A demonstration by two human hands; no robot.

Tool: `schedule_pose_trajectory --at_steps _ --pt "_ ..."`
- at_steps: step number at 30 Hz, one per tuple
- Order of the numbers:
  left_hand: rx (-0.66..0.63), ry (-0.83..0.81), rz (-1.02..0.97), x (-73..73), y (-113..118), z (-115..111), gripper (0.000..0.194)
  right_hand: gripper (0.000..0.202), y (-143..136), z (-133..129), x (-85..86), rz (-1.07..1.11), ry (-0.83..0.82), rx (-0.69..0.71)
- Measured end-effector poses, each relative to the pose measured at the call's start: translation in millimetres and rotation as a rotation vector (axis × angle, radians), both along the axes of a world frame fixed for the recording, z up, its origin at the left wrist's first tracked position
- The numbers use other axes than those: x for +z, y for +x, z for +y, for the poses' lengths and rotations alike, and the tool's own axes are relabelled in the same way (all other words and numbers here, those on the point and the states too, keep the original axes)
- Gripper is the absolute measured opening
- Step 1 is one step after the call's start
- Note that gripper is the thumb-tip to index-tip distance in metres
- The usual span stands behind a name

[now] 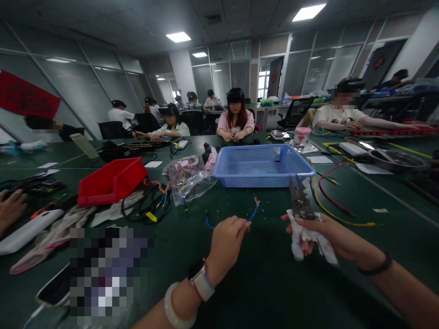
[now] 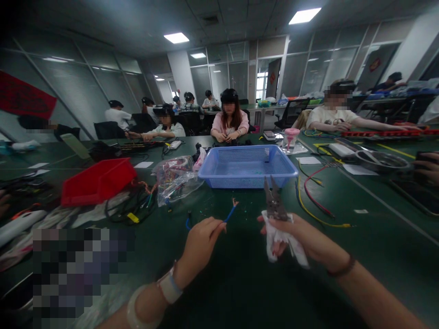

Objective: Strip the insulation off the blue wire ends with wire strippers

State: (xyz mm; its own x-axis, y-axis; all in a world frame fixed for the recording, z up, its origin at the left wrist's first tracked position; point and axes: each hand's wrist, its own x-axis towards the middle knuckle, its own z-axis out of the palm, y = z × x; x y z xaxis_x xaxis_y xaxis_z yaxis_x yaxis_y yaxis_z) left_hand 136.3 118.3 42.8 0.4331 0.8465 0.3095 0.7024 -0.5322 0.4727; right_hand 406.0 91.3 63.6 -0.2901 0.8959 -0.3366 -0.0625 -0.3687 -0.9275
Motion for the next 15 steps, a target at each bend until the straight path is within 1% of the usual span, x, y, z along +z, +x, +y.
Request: schedule_pose_trajectory --at_steps 2,4,6,7,9,11,13,15 --pt "-0.043 0.053 0.118 -1.9 -0.2 -0.3 0.033 0.051 1.8 1.8 -0.7 -0.097 0.067 -0.047" --pt "-0.078 0.120 0.252 -2.8 0.3 -1.1 0.032 0.055 3.1 2.9 -3.4 -0.209 0.113 -0.059" --pt "-0.092 0.146 0.345 -1.5 1.5 -3.2 0.033 0.055 3.7 3.5 -5.7 -0.326 0.169 -0.057" --pt "-0.099 0.134 0.370 0.1 2.4 -4.5 0.032 0.055 3.6 3.5 -6.5 -0.370 0.194 -0.055" --pt "-0.124 0.060 0.380 4.5 4.5 -7.2 0.031 0.054 2.6 3.3 -7.5 -0.408 0.220 -0.050" --pt "-0.153 -0.069 0.336 8.0 6.5 -8.5 0.031 0.054 1.3 3.3 -8.9 -0.397 0.211 -0.053" --pt "-0.165 -0.213 0.238 8.2 7.8 -7.7 0.036 0.056 0.5 4.0 -11.5 -0.375 0.184 -0.055" --pt "-0.160 -0.346 0.101 4.0 8.4 -5.0 0.040 0.059 0.7 5.2 -14.7 -0.359 0.170 -0.049"
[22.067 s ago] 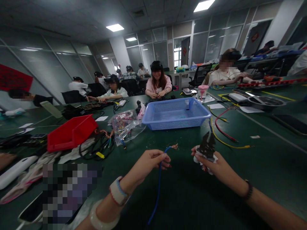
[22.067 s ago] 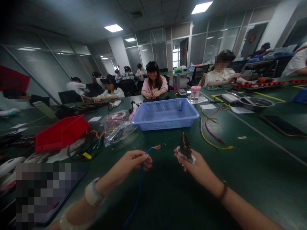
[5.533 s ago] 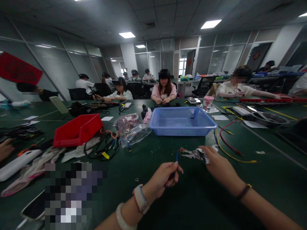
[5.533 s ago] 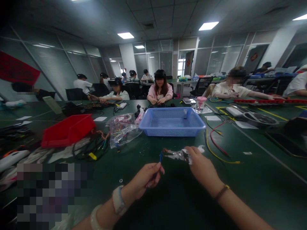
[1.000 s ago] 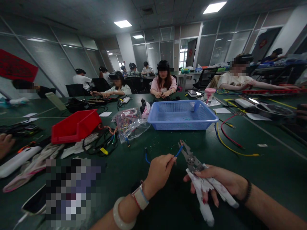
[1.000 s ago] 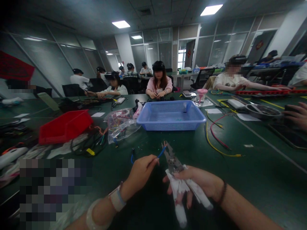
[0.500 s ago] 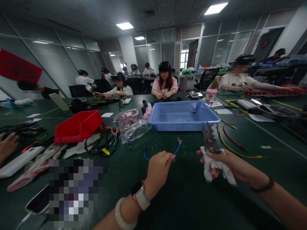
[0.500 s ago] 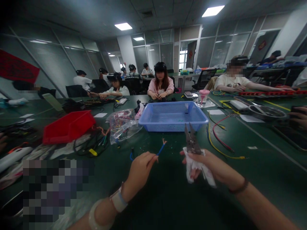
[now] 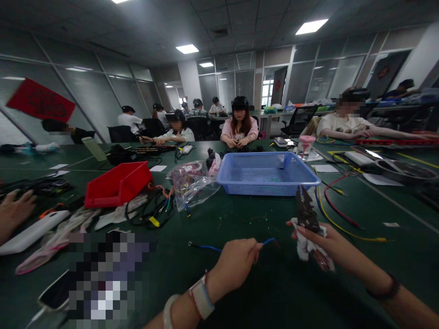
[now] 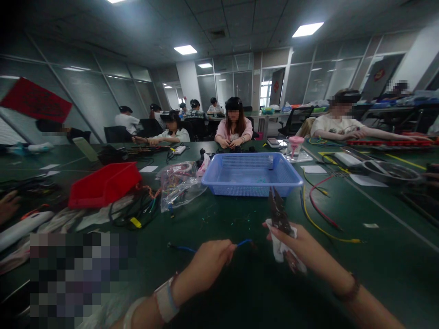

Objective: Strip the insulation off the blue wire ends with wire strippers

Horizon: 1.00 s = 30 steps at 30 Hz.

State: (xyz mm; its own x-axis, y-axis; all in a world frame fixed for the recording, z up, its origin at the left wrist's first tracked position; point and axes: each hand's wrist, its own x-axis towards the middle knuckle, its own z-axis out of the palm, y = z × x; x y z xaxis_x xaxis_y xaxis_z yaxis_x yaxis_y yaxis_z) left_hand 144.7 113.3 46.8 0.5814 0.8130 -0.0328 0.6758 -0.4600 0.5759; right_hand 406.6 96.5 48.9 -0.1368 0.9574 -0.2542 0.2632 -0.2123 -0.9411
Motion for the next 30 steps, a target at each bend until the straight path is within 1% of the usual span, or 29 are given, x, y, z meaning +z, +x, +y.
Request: schedule_pose_trajectory --at_steps 3,6,11,13,15,16,18,20,22,24,25,30 --pt "0.056 -0.137 -0.169 -9.9 -0.3 5.6 0.044 0.061 0.6 1.0 -3.3 -0.023 0.023 0.028" --pt "0.091 -0.172 -0.275 -16.2 -1.1 9.9 0.044 0.061 -1.8 -0.8 -1.8 -0.083 0.022 0.079" --pt "0.097 -0.256 -0.333 -15.4 -1.8 13.2 0.040 0.057 -9.7 -6.7 7.0 -0.089 0.014 0.146" --pt "0.100 -0.291 -0.351 -13.9 -1.9 13.7 0.038 0.058 -9.6 -7.6 8.9 -0.127 0.000 0.147" --pt "0.099 -0.316 -0.356 -12.8 -2.3 13.8 0.037 0.059 -6.8 -7.3 9.0 -0.192 0.002 0.119" --pt "0.092 -0.326 -0.354 -12.4 -2.6 13.9 0.036 0.059 -4.7 -6.7 8.6 -0.230 0.031 0.090" --pt "0.068 -0.343 -0.340 -11.9 -3.5 13.9 0.036 0.054 0.4 -4.7 7.5 -0.318 0.156 0.001" --pt "0.042 -0.351 -0.330 -11.9 -4.4 13.9 0.037 0.045 5.4 -2.2 6.5 -0.434 0.350 -0.099" --pt "0.019 -0.352 -0.334 -12.3 -5.0 13.8 0.037 0.036 9.1 0.3 4.9 -0.569 0.548 -0.156" --pt "-0.001 -0.343 -0.346 -12.9 -5.0 13.1 0.036 0.034 10.5 2.1 1.3 -0.685 0.689 -0.161" --pt "-0.013 -0.336 -0.350 -13.2 -4.8 12.5 0.036 0.037 10.3 2.6 -1.7 -0.732 0.730 -0.151" --pt "-0.092 -0.306 -0.323 -13.0 -3.0 7.9 0.038 0.056 4.7 2.8 -22.3 -0.924 0.820 -0.110"
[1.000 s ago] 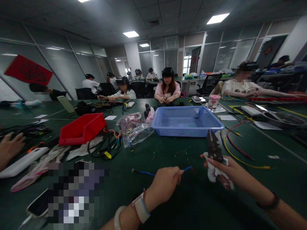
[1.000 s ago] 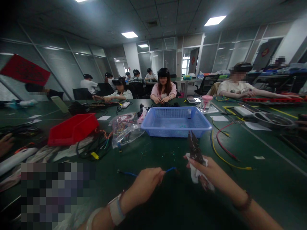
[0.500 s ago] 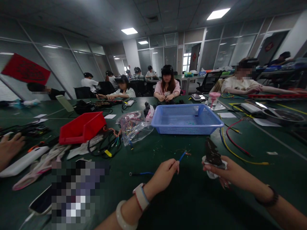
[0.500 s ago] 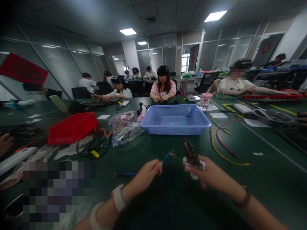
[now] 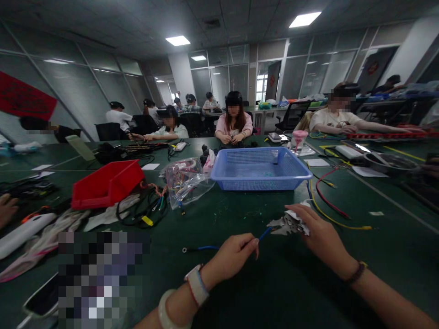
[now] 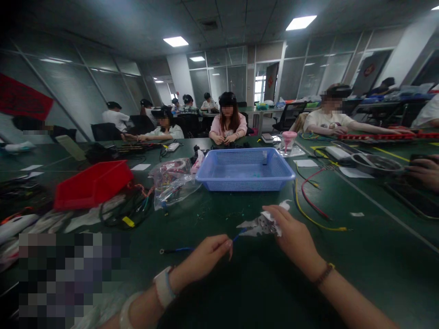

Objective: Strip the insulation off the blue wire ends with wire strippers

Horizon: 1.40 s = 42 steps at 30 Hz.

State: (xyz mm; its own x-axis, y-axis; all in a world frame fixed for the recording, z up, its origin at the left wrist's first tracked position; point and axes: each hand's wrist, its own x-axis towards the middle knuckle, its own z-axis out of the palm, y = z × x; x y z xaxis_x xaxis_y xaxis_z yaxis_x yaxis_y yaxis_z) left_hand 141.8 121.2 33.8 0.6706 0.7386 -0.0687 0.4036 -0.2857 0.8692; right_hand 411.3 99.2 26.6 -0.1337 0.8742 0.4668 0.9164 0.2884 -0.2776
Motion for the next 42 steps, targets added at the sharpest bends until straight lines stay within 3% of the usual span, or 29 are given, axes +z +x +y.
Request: schedule_pose_trajectory --at_steps 12,18,23,32,42 --pt "0.000 -0.068 -0.111 12.1 0.8 -3.3 0.037 0.070 -9.2 2.4 -11.1 -0.167 0.008 -0.010" --pt "-0.018 -0.169 -0.068 4.6 1.5 -1.3 0.035 0.071 -11.5 2.4 -14.3 -0.176 -0.006 -0.004" --pt "-0.061 -0.315 -0.186 -2.2 4.1 -1.0 0.032 0.075 -11.0 1.5 -12.5 -0.185 -0.021 -0.002" --pt "-0.039 -0.184 -0.100 4.2 1.4 -1.5 0.034 0.074 -8.4 2.7 -5.2 -0.357 0.069 -0.030" --pt "-0.017 -0.156 -0.080 8.3 2.3 -2.3 0.032 0.077 -8.9 1.6 -3.1 -0.295 0.081 -0.024"
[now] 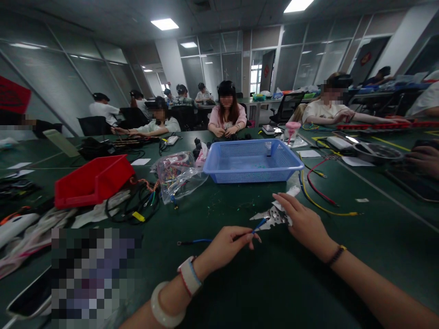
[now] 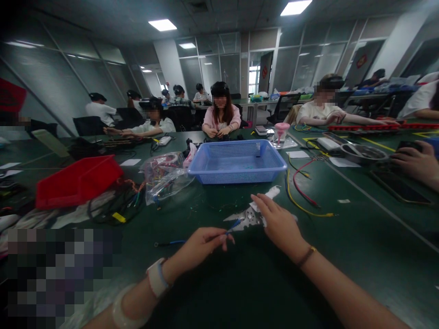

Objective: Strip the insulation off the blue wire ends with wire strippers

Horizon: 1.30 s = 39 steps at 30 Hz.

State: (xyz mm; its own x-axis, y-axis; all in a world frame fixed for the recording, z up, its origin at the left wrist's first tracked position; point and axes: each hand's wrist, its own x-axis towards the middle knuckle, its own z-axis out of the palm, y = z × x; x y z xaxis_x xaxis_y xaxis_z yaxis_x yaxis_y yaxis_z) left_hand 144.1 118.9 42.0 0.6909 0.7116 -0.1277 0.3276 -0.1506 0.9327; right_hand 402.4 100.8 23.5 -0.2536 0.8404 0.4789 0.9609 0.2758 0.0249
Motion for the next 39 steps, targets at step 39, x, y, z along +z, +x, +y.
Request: schedule_pose_trajectory --at_steps 39 --pt "-0.121 0.025 -0.044 2.3 -4.1 1.9 0.033 0.087 -2.7 2.6 -5.4 0.069 -0.055 0.178"
